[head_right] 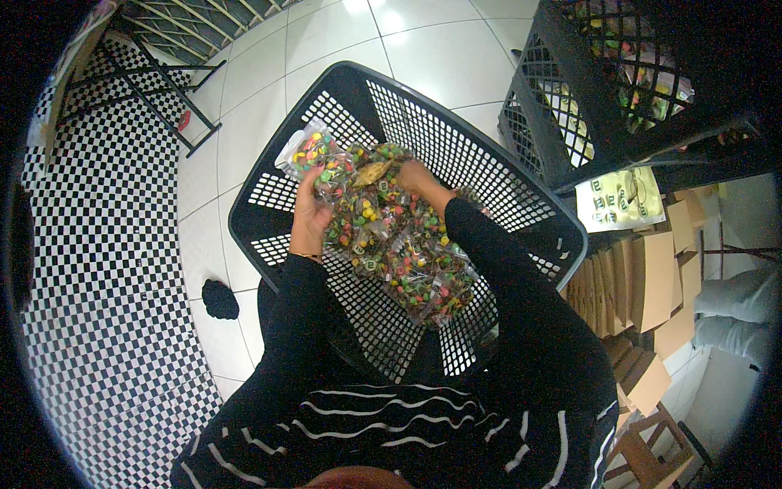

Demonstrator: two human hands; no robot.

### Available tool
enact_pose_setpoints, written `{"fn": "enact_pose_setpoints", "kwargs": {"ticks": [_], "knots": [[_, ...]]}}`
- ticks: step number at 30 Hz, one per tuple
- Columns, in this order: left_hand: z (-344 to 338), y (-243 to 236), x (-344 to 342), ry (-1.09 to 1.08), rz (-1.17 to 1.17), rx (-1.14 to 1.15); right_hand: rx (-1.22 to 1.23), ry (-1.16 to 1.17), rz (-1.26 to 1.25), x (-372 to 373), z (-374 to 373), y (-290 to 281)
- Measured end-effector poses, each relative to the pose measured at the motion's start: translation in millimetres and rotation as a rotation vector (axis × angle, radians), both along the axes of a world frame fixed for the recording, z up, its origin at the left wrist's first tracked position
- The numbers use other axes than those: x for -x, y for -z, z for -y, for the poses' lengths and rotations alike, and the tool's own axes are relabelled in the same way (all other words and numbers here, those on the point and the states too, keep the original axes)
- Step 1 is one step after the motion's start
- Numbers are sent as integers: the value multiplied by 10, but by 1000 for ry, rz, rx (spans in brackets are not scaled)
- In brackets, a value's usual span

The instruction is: The person sits on the floor and transfers small bags of colorful candies from a black plastic basket into a display rack. They handle the bags one by one, placing them into the rack's compartments. Towards the end, the person stands up and moves the basket to a different location.

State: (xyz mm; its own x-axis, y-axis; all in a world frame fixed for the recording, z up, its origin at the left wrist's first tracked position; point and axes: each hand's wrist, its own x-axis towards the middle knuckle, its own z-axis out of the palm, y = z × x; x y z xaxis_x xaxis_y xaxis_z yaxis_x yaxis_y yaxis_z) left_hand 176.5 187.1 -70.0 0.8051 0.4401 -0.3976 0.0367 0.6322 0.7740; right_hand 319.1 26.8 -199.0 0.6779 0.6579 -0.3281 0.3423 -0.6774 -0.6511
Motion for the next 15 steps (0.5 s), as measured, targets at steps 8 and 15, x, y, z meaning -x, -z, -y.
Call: {"fn": "enact_pose_setpoints", "kwargs": {"ticks": [8, 15], "knots": [[33, -75, -23, 29, 18, -187, -85, 38, -175, 94, 84, 155], [-29, -161, 35, 128, 102, -6, -525, -201, 65, -109, -32, -1102]]}}
